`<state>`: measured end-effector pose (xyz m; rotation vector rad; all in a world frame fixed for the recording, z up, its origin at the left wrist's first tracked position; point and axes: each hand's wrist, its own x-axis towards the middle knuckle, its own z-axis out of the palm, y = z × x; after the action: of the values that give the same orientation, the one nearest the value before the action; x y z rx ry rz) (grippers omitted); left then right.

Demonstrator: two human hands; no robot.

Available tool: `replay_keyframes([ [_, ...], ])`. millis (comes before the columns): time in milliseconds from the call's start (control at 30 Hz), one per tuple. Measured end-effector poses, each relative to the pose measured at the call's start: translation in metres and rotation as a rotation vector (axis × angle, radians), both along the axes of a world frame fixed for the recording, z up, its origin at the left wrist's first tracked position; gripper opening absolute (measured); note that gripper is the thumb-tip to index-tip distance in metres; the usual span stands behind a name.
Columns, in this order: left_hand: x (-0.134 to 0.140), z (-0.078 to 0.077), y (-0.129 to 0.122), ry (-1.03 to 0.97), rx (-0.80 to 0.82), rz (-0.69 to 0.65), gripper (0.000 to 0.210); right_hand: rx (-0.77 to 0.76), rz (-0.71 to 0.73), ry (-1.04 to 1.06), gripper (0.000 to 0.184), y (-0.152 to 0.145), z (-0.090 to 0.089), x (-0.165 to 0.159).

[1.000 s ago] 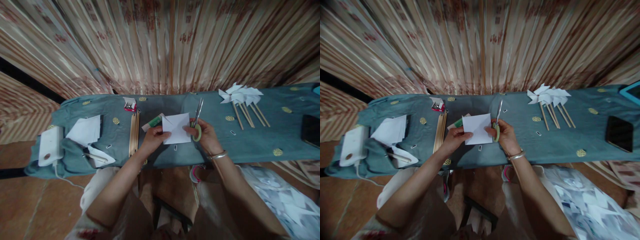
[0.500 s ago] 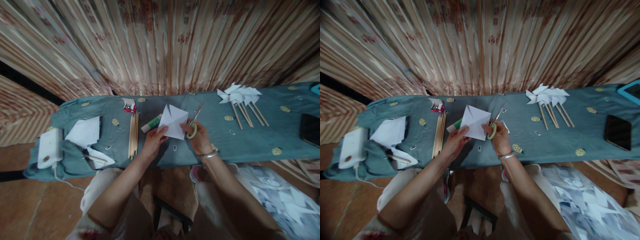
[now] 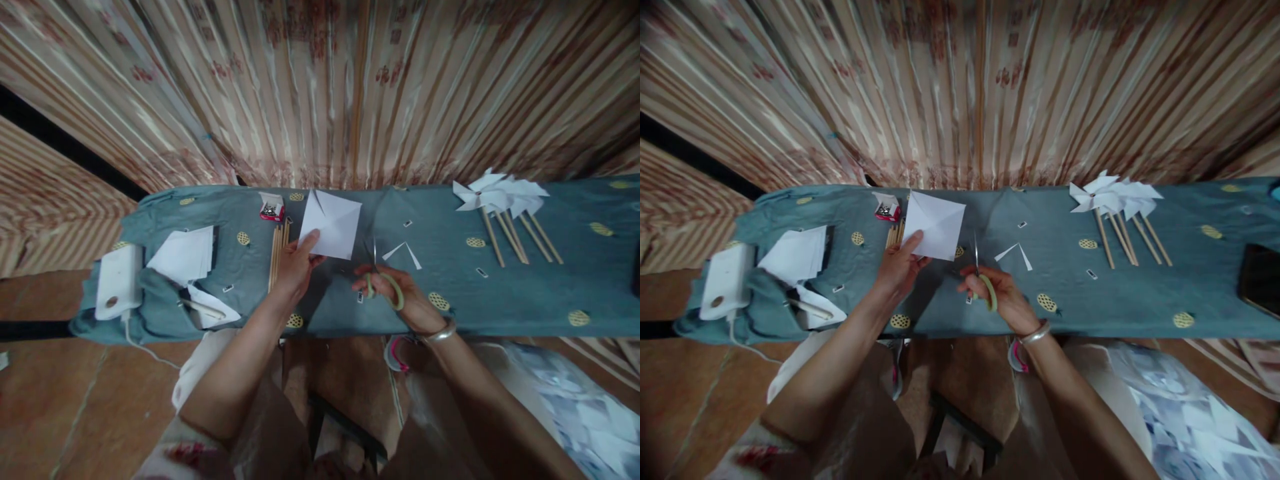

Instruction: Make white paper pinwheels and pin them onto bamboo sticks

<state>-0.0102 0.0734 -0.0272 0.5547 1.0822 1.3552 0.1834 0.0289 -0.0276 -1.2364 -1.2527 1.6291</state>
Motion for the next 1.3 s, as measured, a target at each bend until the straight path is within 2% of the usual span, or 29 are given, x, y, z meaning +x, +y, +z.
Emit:
replay_keyframes([
  [100, -0.0031, 0.0038, 0.0022, 0.000, -0.004, -0.004, 0.038, -0.011, 0.172, -0.036, 0.054, -0.0067, 0.0062, -0.0003],
  [233, -0.0024, 0.0052, 0.0024, 0.008, -0.032, -0.014, 0.037, -0.006, 0.231, -0.083, 0.052, -0.0082, 0.0089, -0.0019],
  [500, -0.0001, 0.0032, 0.0002, 0.005, -0.039, -0.033, 0.033, -0.035, 0.191, -0.070, 0.049, -0.0073, 0.0098, -0.0052],
  [833, 0.0001, 0.0000, -0.0003, -0.009, -0.020, -0.037, 0.040, -0.055, 0.165, -0.058, 0.050, -0.0068, 0.0104, -0.0071],
  [1033, 0.0014, 0.0051, -0.0008, 0.011, -0.068, -0.031, 0.034, -0.026, 0.176, -0.075, 0.047, -0.0062, 0.0098, -0.0072],
  [1300, 0.0002, 0.0002, -0.0001, -0.007, -0.042, -0.022, 0.030, -0.056, 0.149, -0.049, 0.043, -0.0062, 0.0047, -0.0084],
])
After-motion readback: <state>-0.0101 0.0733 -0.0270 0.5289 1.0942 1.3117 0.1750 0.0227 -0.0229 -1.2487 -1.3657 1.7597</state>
